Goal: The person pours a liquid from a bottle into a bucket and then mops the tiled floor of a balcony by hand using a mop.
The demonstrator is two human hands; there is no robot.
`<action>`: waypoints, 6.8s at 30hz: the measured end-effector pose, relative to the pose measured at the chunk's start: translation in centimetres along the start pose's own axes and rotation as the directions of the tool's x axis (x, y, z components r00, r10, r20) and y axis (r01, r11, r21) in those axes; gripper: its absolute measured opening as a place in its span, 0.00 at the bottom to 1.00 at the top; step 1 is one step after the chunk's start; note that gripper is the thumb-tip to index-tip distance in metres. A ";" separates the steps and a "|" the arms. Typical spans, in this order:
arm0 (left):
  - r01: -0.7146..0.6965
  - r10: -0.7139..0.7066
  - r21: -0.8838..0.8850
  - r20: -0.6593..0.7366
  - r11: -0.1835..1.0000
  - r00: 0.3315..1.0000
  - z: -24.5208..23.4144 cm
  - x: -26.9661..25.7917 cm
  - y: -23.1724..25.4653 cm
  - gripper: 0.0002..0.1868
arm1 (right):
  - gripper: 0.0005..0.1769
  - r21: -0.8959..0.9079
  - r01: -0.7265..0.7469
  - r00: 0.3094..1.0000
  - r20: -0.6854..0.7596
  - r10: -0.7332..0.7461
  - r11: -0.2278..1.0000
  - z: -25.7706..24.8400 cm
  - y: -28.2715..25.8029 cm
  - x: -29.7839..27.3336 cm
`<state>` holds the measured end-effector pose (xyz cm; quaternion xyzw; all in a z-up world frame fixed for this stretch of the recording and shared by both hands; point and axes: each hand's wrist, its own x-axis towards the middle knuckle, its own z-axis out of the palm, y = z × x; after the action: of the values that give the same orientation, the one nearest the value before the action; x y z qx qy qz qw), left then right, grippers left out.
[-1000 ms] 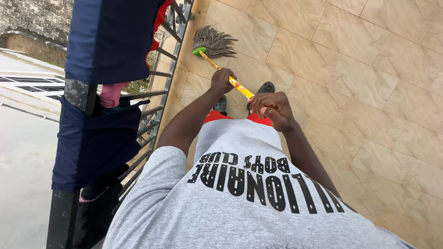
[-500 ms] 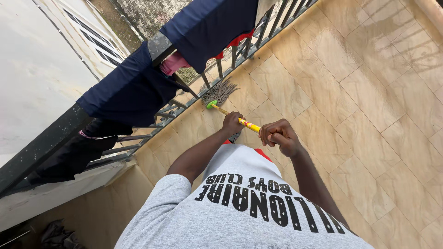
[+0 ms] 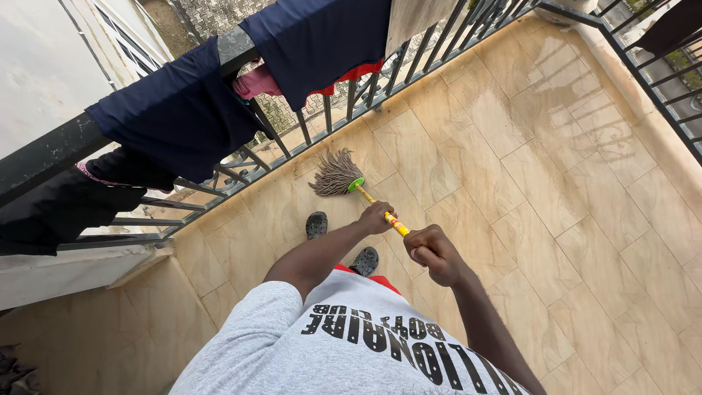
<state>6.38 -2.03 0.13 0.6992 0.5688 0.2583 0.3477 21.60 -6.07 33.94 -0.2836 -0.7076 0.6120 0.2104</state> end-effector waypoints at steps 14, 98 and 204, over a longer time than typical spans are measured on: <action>-0.197 0.192 -0.006 0.254 0.980 0.948 0.2 -9.7 0.6 0.15 | 0.24 0.307 0.036 0.924 -0.374 0.086 0.951 12.2 -1.2 -4.9; -0.586 0.463 -0.179 0.800 0.791 0.381 40.0 4.3 32.9 0.52 | 0.45 0.428 -0.876 -0.131 -0.654 0.745 0.222 -14.2 26.4 -42.1; -0.525 0.510 -0.455 0.859 0.719 -0.047 123.4 113.0 113.7 0.20 | 0.21 -0.001 0.034 -0.168 -0.986 0.004 0.999 -158.6 26.9 -82.1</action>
<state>194.60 71.75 7.85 0.8579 -0.0830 -0.1276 0.4907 189.40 60.68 37.27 -0.6396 -0.2912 0.1846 0.6870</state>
